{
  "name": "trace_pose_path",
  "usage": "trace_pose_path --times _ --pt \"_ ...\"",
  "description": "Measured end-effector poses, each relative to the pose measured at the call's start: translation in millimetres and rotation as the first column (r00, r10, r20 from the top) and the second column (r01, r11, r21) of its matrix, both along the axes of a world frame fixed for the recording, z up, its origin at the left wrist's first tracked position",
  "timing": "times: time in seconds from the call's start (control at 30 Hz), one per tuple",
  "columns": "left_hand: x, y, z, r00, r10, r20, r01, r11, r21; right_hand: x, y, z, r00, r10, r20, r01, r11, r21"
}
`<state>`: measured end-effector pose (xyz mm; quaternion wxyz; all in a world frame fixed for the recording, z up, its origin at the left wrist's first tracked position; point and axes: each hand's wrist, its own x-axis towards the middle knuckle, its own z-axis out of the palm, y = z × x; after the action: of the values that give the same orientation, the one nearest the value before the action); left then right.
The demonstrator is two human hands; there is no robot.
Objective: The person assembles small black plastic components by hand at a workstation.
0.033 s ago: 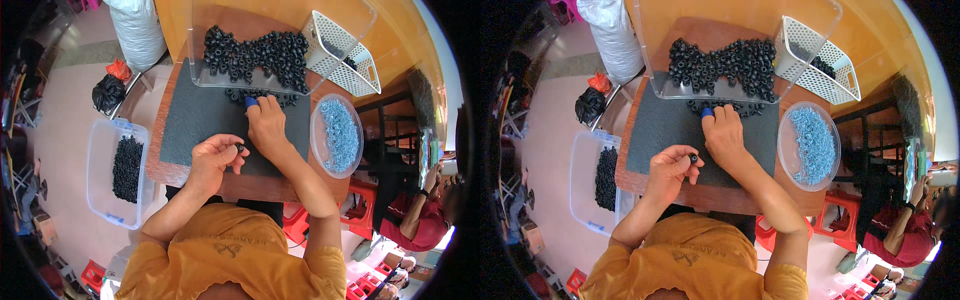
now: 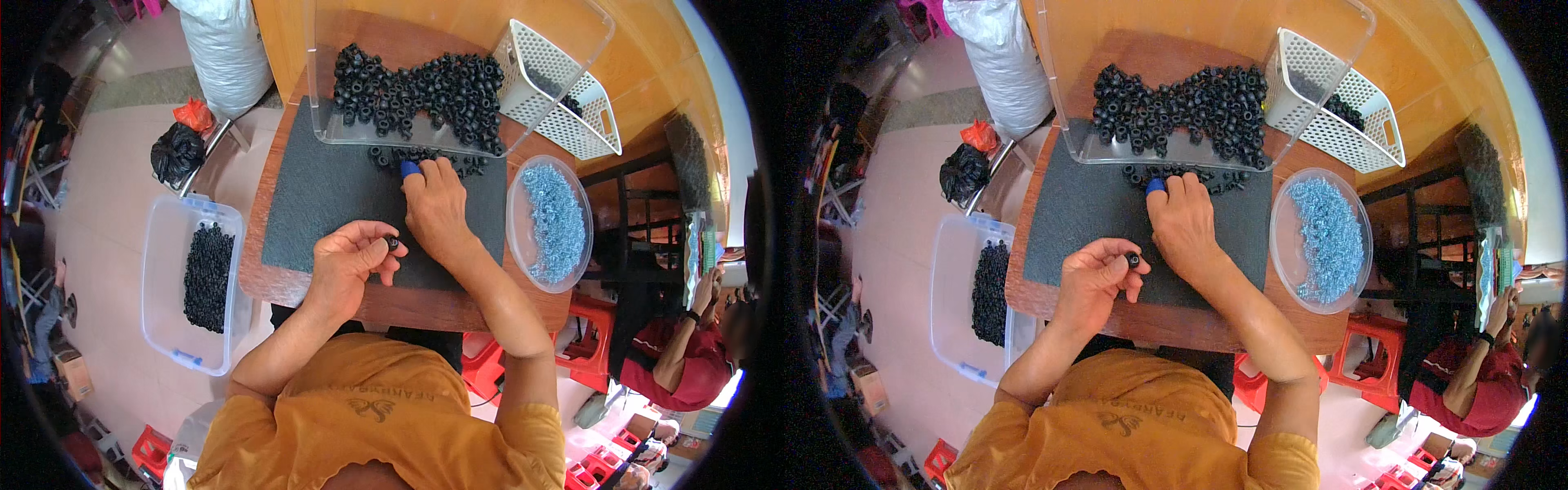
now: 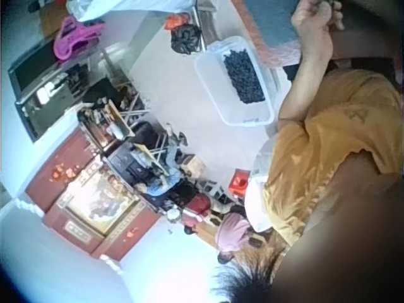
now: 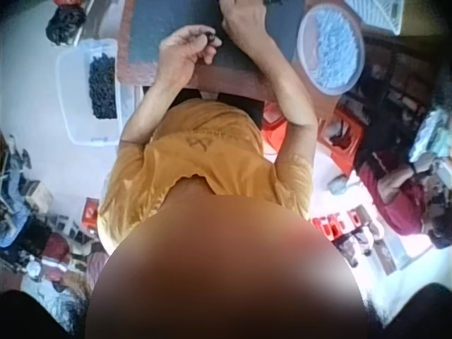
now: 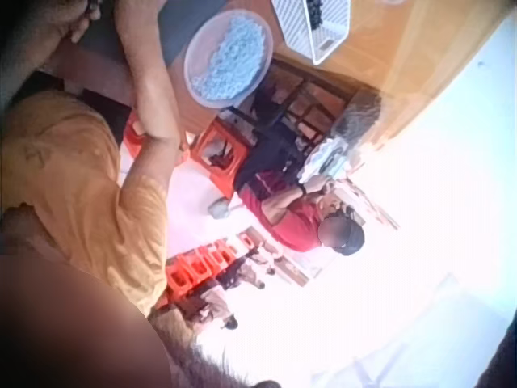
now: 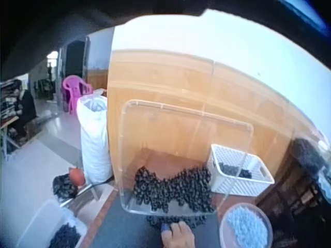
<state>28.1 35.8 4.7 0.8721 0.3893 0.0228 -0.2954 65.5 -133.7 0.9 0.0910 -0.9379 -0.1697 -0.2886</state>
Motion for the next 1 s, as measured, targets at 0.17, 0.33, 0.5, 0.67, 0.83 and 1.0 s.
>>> trace_pose_path --times 0.17,0.33,0.5,0.67,0.83,1.0 --pt "0.6 -0.8 -2.4 1.000 -0.015 -0.005 0.014 0.999 -0.035 1.1 -2.1 -0.9 0.999 -0.022 -0.046 0.020 0.999 -0.049" --pt "0.4 -1.7 -2.9 1.000 0.003 -0.010 -0.003 1.000 -0.021 -11.0 -2.4 4.2 0.994 -0.032 -0.104 0.039 0.997 0.066" --pt "1.1 -4.3 1.5 1.000 0.018 -0.020 -0.019 1.000 -0.007 -51.7 9.8 36.5 0.982 0.065 -0.179 0.072 0.745 0.664" --pt "-4.3 -19.4 3.4 0.999 -0.020 -0.037 0.015 0.993 -0.113 -75.5 15.1 33.6 0.998 0.055 -0.026 -0.030 0.817 0.576" --pt "-8.5 -23.6 3.8 1.000 -0.010 -0.025 0.008 0.997 -0.083 -80.6 16.6 26.2 0.992 0.043 0.116 -0.096 0.864 0.494" --pt "-12.9 -27.8 7.9 0.999 0.036 -0.011 -0.037 0.998 -0.058 -85.9 17.8 22.8 0.995 -0.003 0.098 -0.053 0.827 0.560"
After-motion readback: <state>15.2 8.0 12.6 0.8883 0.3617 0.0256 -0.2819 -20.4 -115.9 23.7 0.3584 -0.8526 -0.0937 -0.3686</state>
